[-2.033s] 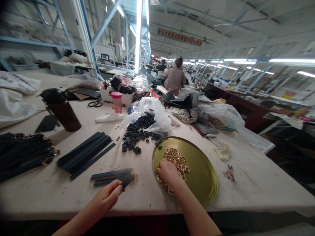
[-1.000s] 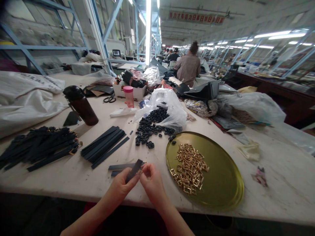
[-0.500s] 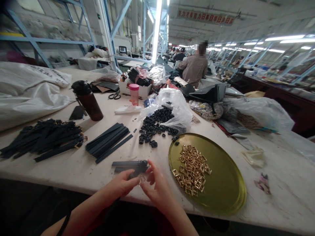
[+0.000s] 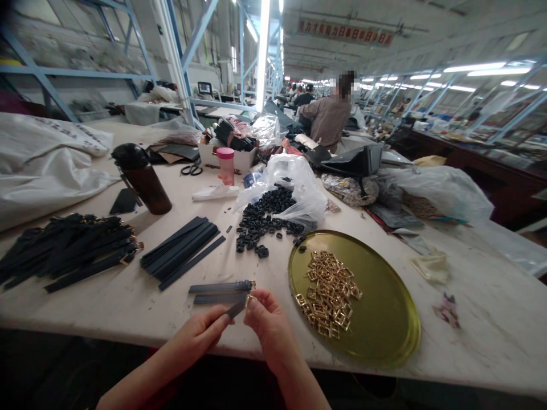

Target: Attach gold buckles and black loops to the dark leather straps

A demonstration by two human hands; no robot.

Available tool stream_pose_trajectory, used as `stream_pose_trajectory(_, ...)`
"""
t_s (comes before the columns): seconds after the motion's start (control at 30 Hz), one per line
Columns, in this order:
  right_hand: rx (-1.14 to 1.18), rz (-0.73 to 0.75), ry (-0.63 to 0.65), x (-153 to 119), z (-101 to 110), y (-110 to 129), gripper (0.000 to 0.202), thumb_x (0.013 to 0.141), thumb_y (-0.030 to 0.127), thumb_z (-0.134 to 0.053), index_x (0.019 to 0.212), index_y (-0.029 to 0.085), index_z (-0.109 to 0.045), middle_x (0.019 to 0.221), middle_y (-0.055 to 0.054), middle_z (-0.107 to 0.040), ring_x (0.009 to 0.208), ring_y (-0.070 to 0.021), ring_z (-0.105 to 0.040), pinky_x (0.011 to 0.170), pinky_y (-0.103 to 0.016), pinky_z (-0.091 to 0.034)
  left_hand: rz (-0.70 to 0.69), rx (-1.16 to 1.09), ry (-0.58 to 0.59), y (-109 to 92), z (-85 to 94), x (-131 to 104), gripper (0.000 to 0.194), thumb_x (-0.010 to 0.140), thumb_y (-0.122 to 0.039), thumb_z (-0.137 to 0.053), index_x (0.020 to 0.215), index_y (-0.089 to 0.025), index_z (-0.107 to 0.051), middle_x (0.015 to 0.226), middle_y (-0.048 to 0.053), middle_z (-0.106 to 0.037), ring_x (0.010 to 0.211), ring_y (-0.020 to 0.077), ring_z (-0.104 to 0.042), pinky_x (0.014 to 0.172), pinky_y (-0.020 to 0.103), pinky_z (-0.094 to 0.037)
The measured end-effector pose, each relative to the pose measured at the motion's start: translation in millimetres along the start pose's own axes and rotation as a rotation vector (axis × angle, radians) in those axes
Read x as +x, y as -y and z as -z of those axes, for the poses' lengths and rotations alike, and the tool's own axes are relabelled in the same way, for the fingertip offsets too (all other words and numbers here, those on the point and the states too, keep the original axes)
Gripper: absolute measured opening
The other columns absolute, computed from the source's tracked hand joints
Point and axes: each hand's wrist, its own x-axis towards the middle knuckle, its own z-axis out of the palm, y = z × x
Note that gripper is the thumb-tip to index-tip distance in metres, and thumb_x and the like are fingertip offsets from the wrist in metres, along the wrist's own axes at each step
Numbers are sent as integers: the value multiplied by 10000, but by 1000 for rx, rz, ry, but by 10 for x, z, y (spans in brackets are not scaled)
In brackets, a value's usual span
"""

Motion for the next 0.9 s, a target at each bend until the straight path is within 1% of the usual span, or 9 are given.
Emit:
stream_pose_trajectory(0.1,27,-70,5,-33,-52,-123,279,605,329,-750,798,204,-592,695,24,-568,518,-79,-499,526,-224,-442,-116,108,4,-80,-11,-23,291,855,-376,-389,844,-186,-609,796,20,-632,742,165,-549,687,227,-398)
stream_pose_trajectory(0.2,-107,38,16,-72,-67,-230,247,646,359,-715,772,192,-584,683,24,-559,509,-80,-482,507,-219,-425,-132,119,51,-122,-15,-23,271,853,-364,-401,868,-186,-605,848,29,-645,800,178,-562,748,240,-397)
stream_pose_trajectory(0.27,-228,174,-15,-94,-61,-269,236,670,375,-692,759,191,-574,657,24,-554,526,-96,-480,515,-228,-419,-108,91,65,-104,-18,-24,237,820,-364,-466,906,-176,-583,863,28,-637,799,173,-553,722,234,-403)
stream_pose_trajectory(0.33,-318,275,-54,-110,-52,-286,227,689,383,-672,750,193,-564,636,26,-546,548,-110,-481,530,-236,-415,-58,39,68,-60,-29,-27,242,798,-374,-499,915,-168,-550,793,11,-619,716,149,-540,628,215,-405)
stream_pose_trajectory(0.43,-380,297,-42,-124,-47,-282,219,721,393,-637,721,186,-563,621,26,-534,567,-115,-476,551,-239,-407,49,-66,82,5,-56,-27,252,828,-413,-427,830,-171,-495,544,-63,-496,448,84,-422,428,177,-317)
stream_pose_trajectory(0.5,-392,257,-19,-126,-45,-266,227,744,399,-610,708,180,-565,618,25,-531,576,-116,-476,567,-240,-404,109,-124,105,21,-76,-22,275,831,-440,-396,803,-175,-466,469,-94,-430,345,59,-330,356,166,-241)
stream_pose_trajectory(0.73,-416,214,-25,-121,-42,-217,250,782,410,-564,702,174,-536,592,35,-507,567,-111,-469,576,-233,-392,158,-269,90,-30,-143,-9,256,778,-419,-440,756,-164,-447,526,-56,-523,328,42,-398,351,154,-284)
stream_pose_trajectory(0.83,-477,252,-39,-131,-42,-216,248,799,406,-540,703,178,-518,586,32,-504,556,-115,-476,561,-237,-398,178,-281,68,-49,-166,-13,248,776,-405,-442,746,-158,-454,531,-52,-527,325,35,-374,352,156,-271)
stream_pose_trajectory(0.9,-582,333,-57,-151,-33,-223,226,820,383,-512,719,181,-526,610,16,-531,578,-128,-499,565,-244,-405,199,-285,51,-53,-176,-15,250,771,-408,-450,731,-161,-450,524,-53,-524,326,35,-359,352,159,-257)
